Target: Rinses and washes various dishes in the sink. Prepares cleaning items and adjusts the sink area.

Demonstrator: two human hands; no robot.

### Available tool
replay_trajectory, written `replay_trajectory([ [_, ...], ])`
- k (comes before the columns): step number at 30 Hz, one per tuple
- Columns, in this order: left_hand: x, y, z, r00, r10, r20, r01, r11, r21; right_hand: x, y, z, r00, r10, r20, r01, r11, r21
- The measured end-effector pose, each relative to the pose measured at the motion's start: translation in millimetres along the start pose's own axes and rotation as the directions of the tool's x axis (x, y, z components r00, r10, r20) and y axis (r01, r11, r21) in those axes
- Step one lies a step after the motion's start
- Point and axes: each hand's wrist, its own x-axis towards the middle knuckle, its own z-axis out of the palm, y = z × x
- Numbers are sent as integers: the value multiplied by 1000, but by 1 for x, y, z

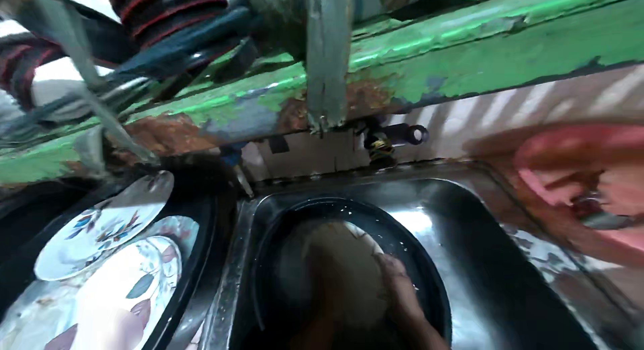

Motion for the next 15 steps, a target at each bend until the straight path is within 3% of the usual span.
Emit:
replay_trajectory([
  [2, -24, 66, -42, 935, -25, 354, -46, 980, 192, 7, 11, -2, 999, -41, 25, 42, 999, -8],
  [3, -27, 75, -46, 895, -3, 445, -106, 970, 219, 10, 14, -2, 998, -57, 22, 57, 998, -16],
  [4, -18, 53, -33, 870, 98, 484, -205, 963, 173, 9, 13, -2, 999, -52, 11, 52, 998, -21],
  [5, -1, 4, -10, 842, 267, 469, -343, 936, 83, 7, 10, -2, 1000, -27, -4, 27, 999, -25],
  [6, 22, -62, 29, 831, 480, 282, -487, 872, -49, 5, 6, -1, 999, -6, -34, 5, 1000, -25],
  [7, 40, -103, 50, 851, 483, 205, -468, 875, -123, 4, 5, 1, 998, 9, -61, -10, 1000, -10],
  [8, 53, -115, 47, 901, 352, 252, -335, 936, -108, 4, 5, 2, 997, 31, -73, -30, 999, 15],
  [9, 66, -108, 34, 936, 190, 297, -183, 982, -54, 5, 4, 2, 994, 66, -82, -63, 997, 44],
  [11, 90, -96, 15, 977, 10, 211, -21, 998, 53, 5, 0, 3, 989, 123, -77, -115, 989, 93],
  [13, 113, -105, 11, 998, -26, 51, 22, 995, 95, 6, 0, 4, 987, 147, -69, -137, 982, 130],
  [15, 120, -119, 3, 998, -53, 24, 52, 998, 28, 7, 3, 5, 982, 172, -83, -157, 974, 161],
])
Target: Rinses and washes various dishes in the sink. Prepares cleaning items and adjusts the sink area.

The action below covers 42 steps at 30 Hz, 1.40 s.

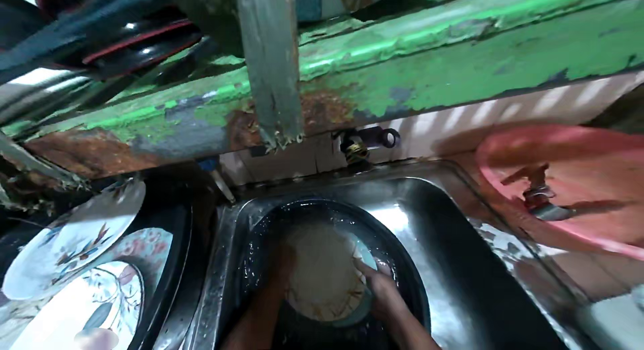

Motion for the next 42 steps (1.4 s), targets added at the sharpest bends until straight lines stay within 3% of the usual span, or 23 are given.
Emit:
replay_trajectory([
  [3, -18, -6, -34, 991, -82, 108, 106, 965, -240, 5, 3, -2, 1000, -4, -12, 4, 1000, 0],
  [5, -29, -1, -53, 987, -146, 66, 160, 876, -454, 2, 0, -4, 1000, 5, 0, -5, 993, -117],
  [7, -48, 11, -74, 992, -112, -59, 52, 785, -617, 3, 6, -12, 997, -21, 73, 37, 973, -229],
  [9, -78, 28, -99, 968, -26, -250, -140, 771, -621, 1, 15, -18, 974, -130, 188, 186, 930, -317],
  [11, -116, 41, -125, 869, 106, -484, -362, 802, -475, -3, 8, -16, 968, -127, 216, 215, 864, -455],
  [13, -146, 41, -147, 703, 140, -697, -522, 768, -372, 0, 10, -6, 993, -85, 81, 102, 966, -239],
  [15, -167, 33, -172, 593, -4, -805, -581, 690, -432, 4, 13, -3, 996, -70, 54, 74, 995, -68],
  [17, -184, 22, -196, 544, -270, -795, -593, 547, -591, 6, 16, -7, 995, -82, 47, 84, 996, -41],
  [20, -200, -16, -216, 519, -566, -641, -644, 235, -728, 11, 21, -12, 992, -117, 36, 118, 993, -4],
  [23, -207, -50, -216, 528, -700, -481, -723, -73, -687, 7, 17, -11, 990, -137, 29, 137, 991, -13],
  [27, -213, -43, -218, 608, -686, -399, -737, -303, -604, -6, 10, -12, 977, -203, 63, 207, 975, -74],
  [29, -213, -18, -206, 657, -555, -510, -720, -264, -641, -12, 6, -12, 973, -214, 89, 219, 974, -55],
  [31, -201, 1, -169, 734, -257, -629, -671, -136, -729, -21, 2, -10, 977, -191, 99, 193, 981, -7],
  [32, -188, 8, -143, 779, -109, -618, -621, 0, -783, -23, 2, -9, 980, -171, 101, 170, 985, 23],
  [34, -150, 10, -86, 877, 130, -462, -466, 467, -752, -21, 4, -8, 984, -138, 113, 129, 988, 84],
  [35, -127, 11, -61, 927, 165, -337, -345, 728, -592, -23, 2, -7, 987, -116, 111, 106, 990, 94],
  [36, -103, 10, -35, 958, 168, -231, -247, 894, -375, -25, 0, -5, 991, -100, 91, 93, 993, 77],
  [37, -83, 7, -9, 974, 151, -166, -178, 971, -161, -26, -2, -4, 993, -88, 74, 86, 996, 32],
  [39, -69, 8, 39, 968, 188, -168, -171, 979, 115, -27, -5, -3, 997, -71, 28, 72, 995, -66],
  [41, -87, 25, 68, 896, 325, -302, -289, 944, 158, -22, -4, -2, 997, -72, 6, 73, 993, -92],
  [42, -113, 58, 52, 913, 325, -244, -301, 944, 134, -20, -3, -1, 998, -64, 5, 64, 993, -96],
])
